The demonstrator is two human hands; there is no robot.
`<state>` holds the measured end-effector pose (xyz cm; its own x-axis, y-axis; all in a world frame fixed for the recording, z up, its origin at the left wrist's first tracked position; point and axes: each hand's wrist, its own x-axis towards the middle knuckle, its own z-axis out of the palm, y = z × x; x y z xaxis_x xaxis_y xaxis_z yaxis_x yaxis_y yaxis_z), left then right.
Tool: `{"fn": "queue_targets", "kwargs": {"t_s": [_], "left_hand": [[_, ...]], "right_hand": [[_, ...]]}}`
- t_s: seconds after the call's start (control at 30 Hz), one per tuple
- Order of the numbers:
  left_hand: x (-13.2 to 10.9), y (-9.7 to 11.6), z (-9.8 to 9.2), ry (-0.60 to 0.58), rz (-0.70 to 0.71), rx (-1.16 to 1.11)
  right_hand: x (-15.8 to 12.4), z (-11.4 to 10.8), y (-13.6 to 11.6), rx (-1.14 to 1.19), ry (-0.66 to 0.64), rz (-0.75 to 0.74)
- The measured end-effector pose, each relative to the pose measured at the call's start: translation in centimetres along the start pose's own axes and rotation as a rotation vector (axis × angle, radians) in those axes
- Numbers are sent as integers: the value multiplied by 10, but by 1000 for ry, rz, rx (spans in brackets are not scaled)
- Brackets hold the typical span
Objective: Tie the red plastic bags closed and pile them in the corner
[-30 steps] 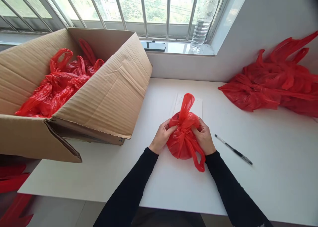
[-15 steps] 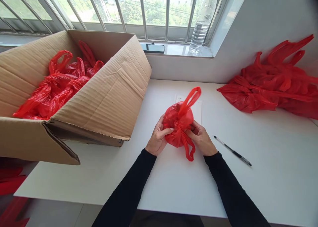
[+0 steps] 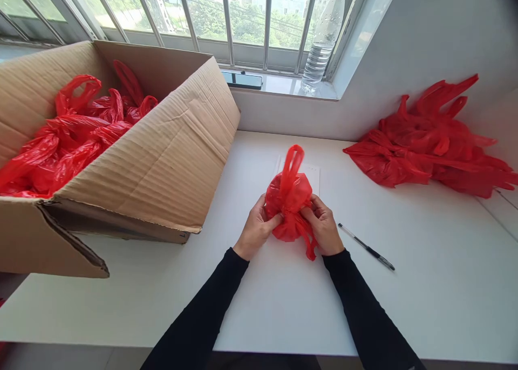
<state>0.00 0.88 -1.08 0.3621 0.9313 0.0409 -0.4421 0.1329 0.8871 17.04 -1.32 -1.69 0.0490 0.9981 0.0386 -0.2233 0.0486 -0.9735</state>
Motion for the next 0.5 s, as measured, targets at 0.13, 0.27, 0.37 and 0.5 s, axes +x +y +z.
{"fn": "queue_targets", "kwargs": {"t_s": [0.13, 0.27, 0.37, 0.5], "left_hand": [[3, -2, -6, 118, 60, -46], [1, 4, -7, 147, 61, -102], [-3, 9, -3, 37, -12, -119], [-3, 8, -1, -20, -54, -48]], "right_hand": [[0, 2, -4, -51, -143, 31], [1, 4, -1, -146, -190, -4], [3, 2, 2, -167, -91, -33], [3, -2, 4, -179, 5, -53]]}}
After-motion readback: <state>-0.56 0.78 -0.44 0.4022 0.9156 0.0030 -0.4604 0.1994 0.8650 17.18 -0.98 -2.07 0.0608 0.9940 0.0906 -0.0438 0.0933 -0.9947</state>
